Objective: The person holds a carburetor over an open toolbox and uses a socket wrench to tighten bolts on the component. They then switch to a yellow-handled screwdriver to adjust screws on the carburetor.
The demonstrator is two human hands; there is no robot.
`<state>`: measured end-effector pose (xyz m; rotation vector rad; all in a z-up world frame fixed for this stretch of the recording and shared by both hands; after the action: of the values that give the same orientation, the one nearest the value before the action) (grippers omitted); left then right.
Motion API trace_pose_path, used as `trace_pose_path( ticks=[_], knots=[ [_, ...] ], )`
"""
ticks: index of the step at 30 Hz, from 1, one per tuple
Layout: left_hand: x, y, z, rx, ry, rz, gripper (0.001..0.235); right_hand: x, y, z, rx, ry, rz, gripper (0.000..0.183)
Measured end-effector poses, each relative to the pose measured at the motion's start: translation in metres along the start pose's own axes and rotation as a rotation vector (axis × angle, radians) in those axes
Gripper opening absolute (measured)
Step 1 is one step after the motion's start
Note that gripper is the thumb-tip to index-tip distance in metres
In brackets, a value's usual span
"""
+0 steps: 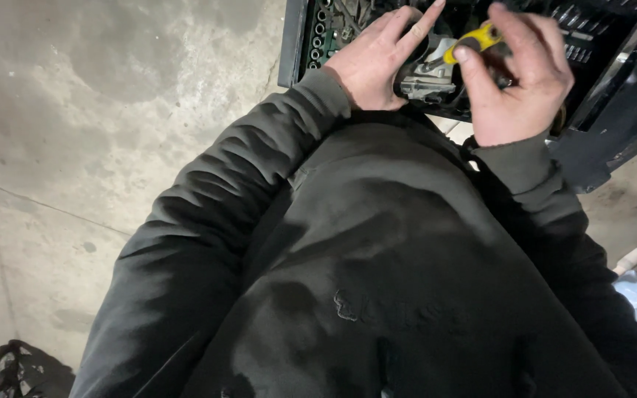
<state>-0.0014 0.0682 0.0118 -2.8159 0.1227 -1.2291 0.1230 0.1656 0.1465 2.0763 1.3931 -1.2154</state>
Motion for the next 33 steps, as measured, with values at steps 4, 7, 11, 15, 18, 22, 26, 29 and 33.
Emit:
trace_pose_path(
  ticks=[4,7,11,15,18,22,26,29,33],
  knots=[
    [0.000,-0.002,-0.001,0.042,-0.050,0.029,0.133,0.045,0.011,-0.024,0.051,-0.132,0.090,0.040],
    [0.000,-0.003,0.001,0.010,-0.025,0.004,0.133,0.075,0.005,-0.041,0.079,-0.326,0.375,0.039],
    [-0.001,-0.003,0.002,-0.003,-0.035,0.001,0.136,0.105,0.011,-0.009,-0.569,0.417,0.189,0.058],
    [-0.003,-0.002,-0.002,0.036,-0.041,0.055,0.136,0.099,0.012,0.033,-0.695,0.376,0.111,0.100],
    [-0.002,-0.003,0.001,0.012,-0.027,0.084,0.136,0.103,0.016,0.051,-0.723,0.363,0.120,0.110],
    [0.000,-0.009,-0.005,-0.068,-0.029,0.041,0.128,0.105,0.017,0.051,-0.595,0.331,0.133,0.098],
    [0.003,-0.015,-0.009,-0.096,-0.060,0.038,0.131,0.101,0.017,0.050,-0.534,0.302,0.118,0.095],
    [0.008,-0.013,-0.019,-0.068,-0.066,-0.014,0.128,0.103,0.015,0.049,-0.509,0.294,0.132,0.088],
    [0.052,0.009,-0.044,0.121,-0.231,-0.106,0.130,0.099,0.010,0.051,-0.531,0.292,0.138,0.092]
  ],
)
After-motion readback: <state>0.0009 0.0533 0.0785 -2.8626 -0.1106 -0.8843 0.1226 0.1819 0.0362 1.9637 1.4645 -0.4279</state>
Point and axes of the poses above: each hand's wrist, its own y-axis away from the middle knuckle, its own z-axis out of the palm, x = y × z, the point moved 7 cm from there along -y, towards the middle knuckle, and after that the axes turned 5 degrees about -x, right-handed, at the moved point
